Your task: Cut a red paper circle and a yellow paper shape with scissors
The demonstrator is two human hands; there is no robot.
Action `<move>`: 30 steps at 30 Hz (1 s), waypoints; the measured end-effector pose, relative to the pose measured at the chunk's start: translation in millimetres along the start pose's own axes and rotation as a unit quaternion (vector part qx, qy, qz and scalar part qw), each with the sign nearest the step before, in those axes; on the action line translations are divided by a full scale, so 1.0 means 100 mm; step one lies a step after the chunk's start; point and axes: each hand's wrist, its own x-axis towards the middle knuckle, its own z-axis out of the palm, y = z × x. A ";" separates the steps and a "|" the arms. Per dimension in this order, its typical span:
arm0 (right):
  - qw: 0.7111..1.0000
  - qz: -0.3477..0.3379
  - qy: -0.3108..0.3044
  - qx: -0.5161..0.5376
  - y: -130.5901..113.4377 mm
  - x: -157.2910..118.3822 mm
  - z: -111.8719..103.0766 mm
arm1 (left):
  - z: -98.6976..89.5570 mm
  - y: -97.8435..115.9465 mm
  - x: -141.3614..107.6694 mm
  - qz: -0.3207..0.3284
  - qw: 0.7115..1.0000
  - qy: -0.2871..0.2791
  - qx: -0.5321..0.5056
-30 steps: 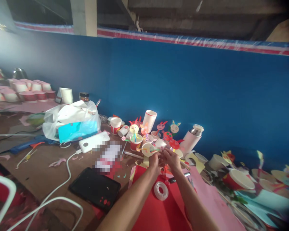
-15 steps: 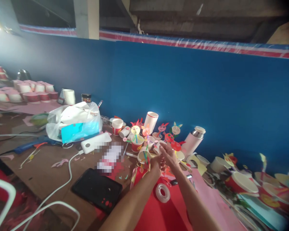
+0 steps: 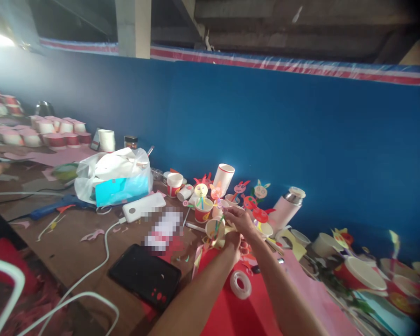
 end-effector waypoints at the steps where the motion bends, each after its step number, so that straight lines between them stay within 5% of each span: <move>1: 1.000 0.004 0.021 0.005 0.00 -0.02 -0.03 | 0.01 0.00 -0.01 -0.009 1.000 -0.016 0.021; 8: 0.983 0.043 0.158 0.081 0.07 -0.28 -0.26 | 0.06 0.01 -0.10 -0.021 0.991 -0.084 0.103; 16: 0.957 0.072 0.240 0.149 0.20 -0.58 -0.33 | 0.16 -0.13 -0.14 0.018 0.993 -0.055 0.108; 23: 0.955 0.072 0.239 0.163 0.29 -0.67 -0.35 | 0.24 -0.12 -0.29 0.062 0.997 -0.046 -0.001; 30: 0.959 0.062 0.215 0.172 0.38 -0.63 -0.30 | 0.19 -0.16 -0.18 0.077 0.996 -0.012 -0.038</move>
